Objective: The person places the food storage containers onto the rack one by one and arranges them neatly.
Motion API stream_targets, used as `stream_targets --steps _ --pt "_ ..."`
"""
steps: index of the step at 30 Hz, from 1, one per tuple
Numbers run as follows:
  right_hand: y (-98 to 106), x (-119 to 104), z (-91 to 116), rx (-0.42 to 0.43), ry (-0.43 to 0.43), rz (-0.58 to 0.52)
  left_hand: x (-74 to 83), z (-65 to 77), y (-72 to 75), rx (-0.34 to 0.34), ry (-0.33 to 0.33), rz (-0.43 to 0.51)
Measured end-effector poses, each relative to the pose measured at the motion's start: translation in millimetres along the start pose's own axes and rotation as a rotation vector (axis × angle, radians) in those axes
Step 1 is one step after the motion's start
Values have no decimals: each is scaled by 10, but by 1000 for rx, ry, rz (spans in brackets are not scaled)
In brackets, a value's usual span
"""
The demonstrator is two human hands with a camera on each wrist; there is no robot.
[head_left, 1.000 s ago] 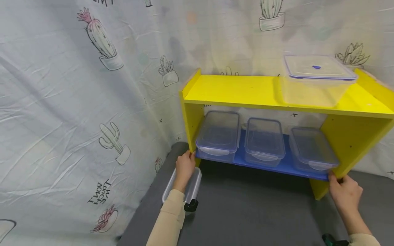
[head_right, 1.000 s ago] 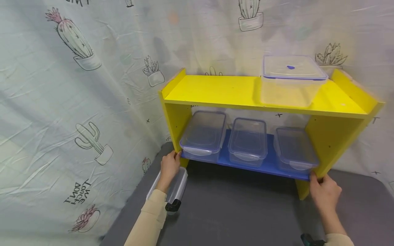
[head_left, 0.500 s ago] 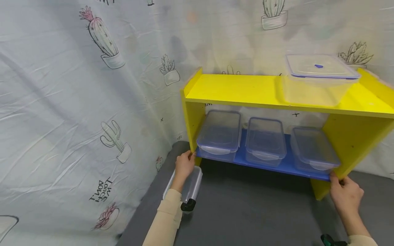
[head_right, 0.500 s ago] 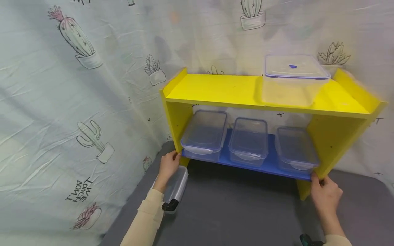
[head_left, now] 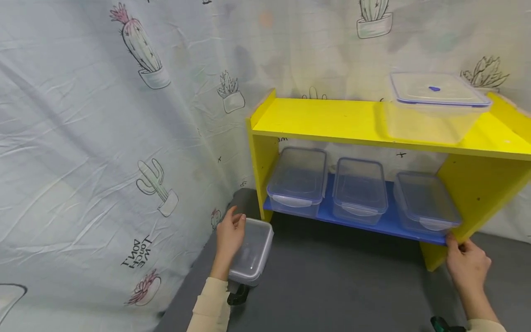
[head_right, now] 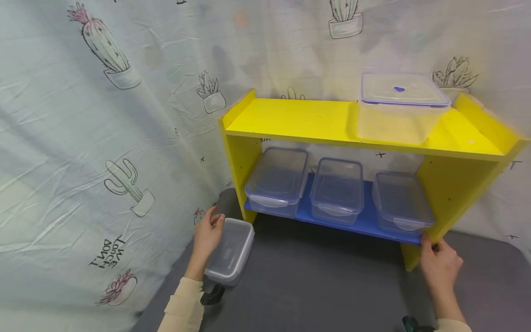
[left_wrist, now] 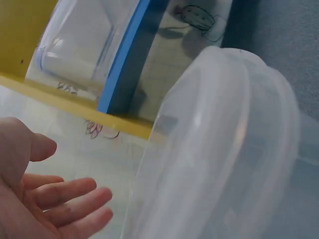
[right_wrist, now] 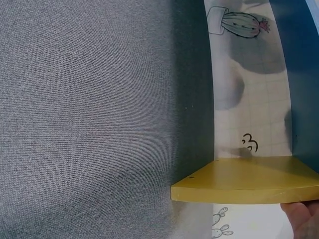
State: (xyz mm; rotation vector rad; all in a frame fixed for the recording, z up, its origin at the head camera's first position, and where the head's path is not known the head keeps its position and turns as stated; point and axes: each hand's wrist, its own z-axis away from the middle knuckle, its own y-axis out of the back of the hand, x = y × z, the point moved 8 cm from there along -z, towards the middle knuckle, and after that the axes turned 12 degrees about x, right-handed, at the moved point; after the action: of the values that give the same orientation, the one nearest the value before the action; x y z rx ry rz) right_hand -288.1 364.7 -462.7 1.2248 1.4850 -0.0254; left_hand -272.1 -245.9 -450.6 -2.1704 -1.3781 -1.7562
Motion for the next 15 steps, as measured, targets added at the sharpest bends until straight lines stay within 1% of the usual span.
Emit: stream_targets --steps 4,9,12,14,15 --pt "6 18 24 2 -9 2 -102 85 121 35 11 -41" --pt "20 17 32 1 -29 -19 -296 168 180 69 27 -108" --pt "23 24 14 -2 -52 -37 -432 198 161 42 56 -127" --pt "22 36 13 -3 -70 -48 -547 227 136 3 102 -119" --pt "19 47 15 -3 -80 -53 -612 244 125 -21 138 -107"
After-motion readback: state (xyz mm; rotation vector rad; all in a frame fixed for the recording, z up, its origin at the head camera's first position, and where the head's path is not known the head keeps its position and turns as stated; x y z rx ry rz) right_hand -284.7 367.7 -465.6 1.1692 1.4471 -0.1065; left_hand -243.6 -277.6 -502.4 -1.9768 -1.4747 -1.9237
